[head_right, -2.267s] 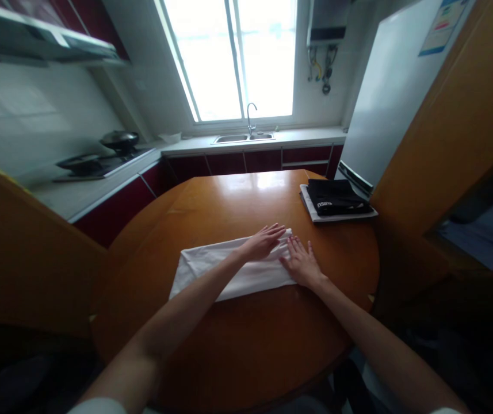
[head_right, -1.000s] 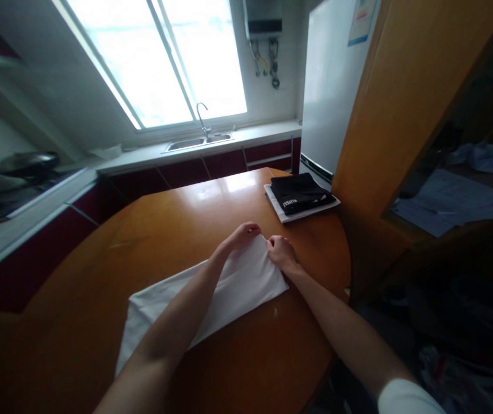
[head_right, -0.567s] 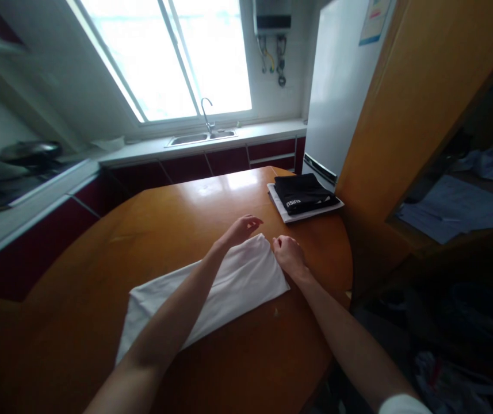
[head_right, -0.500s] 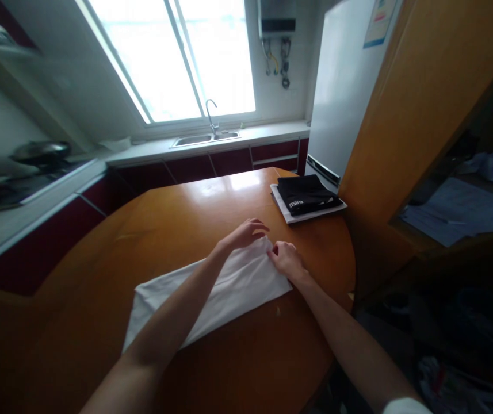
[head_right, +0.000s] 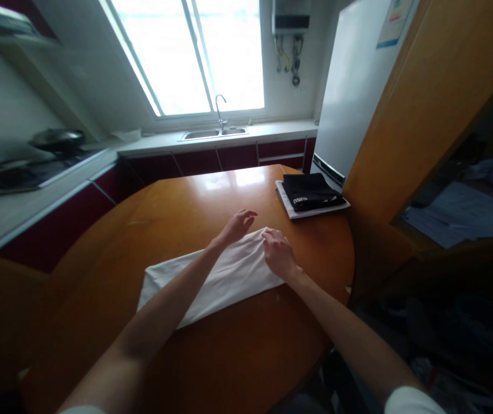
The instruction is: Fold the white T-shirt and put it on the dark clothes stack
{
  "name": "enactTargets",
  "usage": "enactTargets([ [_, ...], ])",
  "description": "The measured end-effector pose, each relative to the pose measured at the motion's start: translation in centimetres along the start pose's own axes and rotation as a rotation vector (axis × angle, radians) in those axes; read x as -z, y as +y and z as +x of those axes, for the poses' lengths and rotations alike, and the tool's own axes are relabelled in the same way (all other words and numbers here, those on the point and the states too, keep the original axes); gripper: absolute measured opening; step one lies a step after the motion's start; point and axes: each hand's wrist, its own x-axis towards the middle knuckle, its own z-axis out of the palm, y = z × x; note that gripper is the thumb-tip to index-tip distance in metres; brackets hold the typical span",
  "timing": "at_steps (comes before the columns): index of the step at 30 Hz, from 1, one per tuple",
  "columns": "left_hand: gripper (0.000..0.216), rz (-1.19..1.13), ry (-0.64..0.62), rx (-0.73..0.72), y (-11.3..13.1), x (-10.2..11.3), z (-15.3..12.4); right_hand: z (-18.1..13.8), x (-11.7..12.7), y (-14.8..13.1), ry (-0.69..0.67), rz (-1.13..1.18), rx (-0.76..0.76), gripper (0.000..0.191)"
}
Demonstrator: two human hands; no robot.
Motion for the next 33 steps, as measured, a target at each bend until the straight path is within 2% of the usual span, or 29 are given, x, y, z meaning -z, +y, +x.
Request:
enactTargets([
  [2,0.030,0.088,-0.013,0.000,-0.4,2.8,-3.0,0.2,-1.0,-0.2,-0.129,-0.043,0.086,0.053],
  [5,0.038,0.287,-0.050,0.095,-1.5,6.3,-10.1,0.0,-2.3,0.2,-0.278,-0.115,0.058,0.067],
  [9,0.048,0.486,-0.045,0.296,-3.5,8.7,-19.4,0.1,-2.5,0.1,-0.247,-0.159,0.050,0.070],
  [12,0.054,0.549,-0.074,0.391,-4.8,9.3,-22.8,1.2,-2.4,-1.0,-0.187,-0.154,0.147,0.067],
  [14,0.057,0.563,-0.092,0.425,-5.5,9.5,-23.4,2.1,-2.8,-1.5,-0.212,-0.144,0.202,0.065],
  [18,0.059,0.556,-0.090,0.440,-6.2,10.0,-23.4,3.1,-4.1,-1.0,-0.274,-0.161,0.169,0.067],
  [21,0.061,0.562,-0.105,0.436,-5.7,10.2,-23.2,3.1,-4.2,-0.8,-0.244,-0.188,0.149,0.067],
  [23,0.062,0.575,-0.108,0.417,-4.6,9.9,-22.7,2.8,-3.9,-1.6,-0.186,-0.204,0.157,0.066],
  [27,0.058,0.540,-0.065,0.298,-1.4,7.1,-20.8,1.5,-4.0,-4.8,-0.119,-0.153,0.276,0.062],
  [30,0.057,0.501,-0.064,0.272,0.2,4.4,-19.7,0.5,-5.1,-6.3,-0.207,-0.118,0.305,0.063],
  [33,0.056,0.483,-0.096,0.297,0.4,3.2,-19.5,0.2,-5.8,-6.6,-0.288,-0.099,0.277,0.063],
])
